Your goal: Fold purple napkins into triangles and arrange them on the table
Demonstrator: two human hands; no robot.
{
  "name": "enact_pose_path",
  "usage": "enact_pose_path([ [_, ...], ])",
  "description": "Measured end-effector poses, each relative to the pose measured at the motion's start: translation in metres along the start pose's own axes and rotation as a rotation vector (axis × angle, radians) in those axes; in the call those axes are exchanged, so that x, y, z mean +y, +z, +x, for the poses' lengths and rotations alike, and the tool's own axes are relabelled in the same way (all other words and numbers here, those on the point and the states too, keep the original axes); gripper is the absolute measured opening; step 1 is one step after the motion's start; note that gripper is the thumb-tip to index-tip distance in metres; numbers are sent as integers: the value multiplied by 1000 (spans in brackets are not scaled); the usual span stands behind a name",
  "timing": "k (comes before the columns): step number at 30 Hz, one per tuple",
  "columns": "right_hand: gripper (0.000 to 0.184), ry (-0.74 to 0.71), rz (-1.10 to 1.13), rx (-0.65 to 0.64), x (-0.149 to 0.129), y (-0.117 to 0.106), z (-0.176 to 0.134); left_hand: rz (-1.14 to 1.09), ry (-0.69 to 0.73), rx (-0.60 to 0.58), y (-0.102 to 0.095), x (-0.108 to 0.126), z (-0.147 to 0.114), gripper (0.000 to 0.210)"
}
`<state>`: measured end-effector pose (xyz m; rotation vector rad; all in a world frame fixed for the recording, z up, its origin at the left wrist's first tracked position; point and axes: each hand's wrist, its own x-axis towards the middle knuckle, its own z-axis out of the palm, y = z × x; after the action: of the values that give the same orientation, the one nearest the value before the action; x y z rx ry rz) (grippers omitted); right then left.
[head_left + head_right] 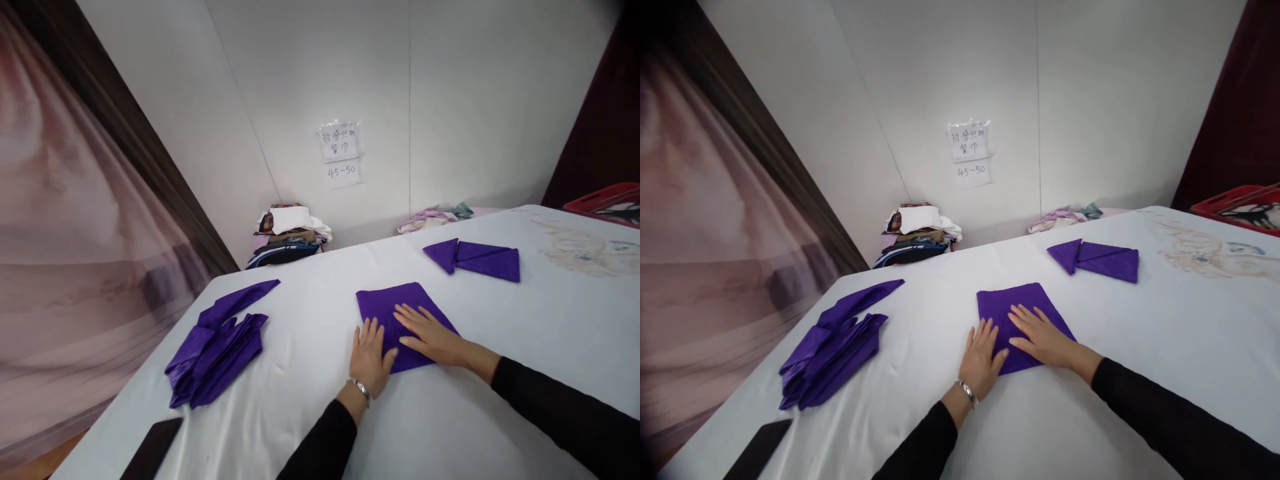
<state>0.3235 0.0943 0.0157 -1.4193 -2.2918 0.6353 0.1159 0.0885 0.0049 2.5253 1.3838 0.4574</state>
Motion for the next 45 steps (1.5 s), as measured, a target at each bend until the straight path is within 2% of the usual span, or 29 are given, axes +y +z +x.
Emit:
enact_pose_path([
  [3,59,-135,44,-82,-31,8,30,-63,86,-65,2,10,-23,61],
  [6,64,-246,21,-198,-48,31,60,-95,63,-138,9,14,-35,71],
  [9,68,-286,-59,-273,-45,52,87,-97,37,-169,12,15,-36,79],
  [13,65,-282,-166,-235,-26,60,120,-114,43,-227,8,16,-33,81],
  [17,65,-233,-235,-150,-11,59,153,-131,43,-228,10,15,-33,80],
  [23,66,-75,-303,-114,4,60,200,-155,32,-257,15,13,-32,79],
  [27,68,28,-262,-91,10,58,219,-169,24,-311,11,14,-29,81],
  [31,65,89,-225,-49,8,47,229,-156,22,-306,8,15,-29,81],
  [34,62,109,-190,-28,1,34,220,-141,22,-295,9,14,-30,79],
  [36,62,71,-174,-13,-5,28,197,-118,21,-290,11,13,-31,78],
  [40,62,-91,-142,-37,-13,33,117,-44,40,-266,15,9,-32,77],
  [43,61,-85,-163,-77,-9,41,56,28,63,-281,16,7,-31,82],
  [45,61,-56,-208,-71,5,39,27,67,77,-287,15,7,-30,84],
])
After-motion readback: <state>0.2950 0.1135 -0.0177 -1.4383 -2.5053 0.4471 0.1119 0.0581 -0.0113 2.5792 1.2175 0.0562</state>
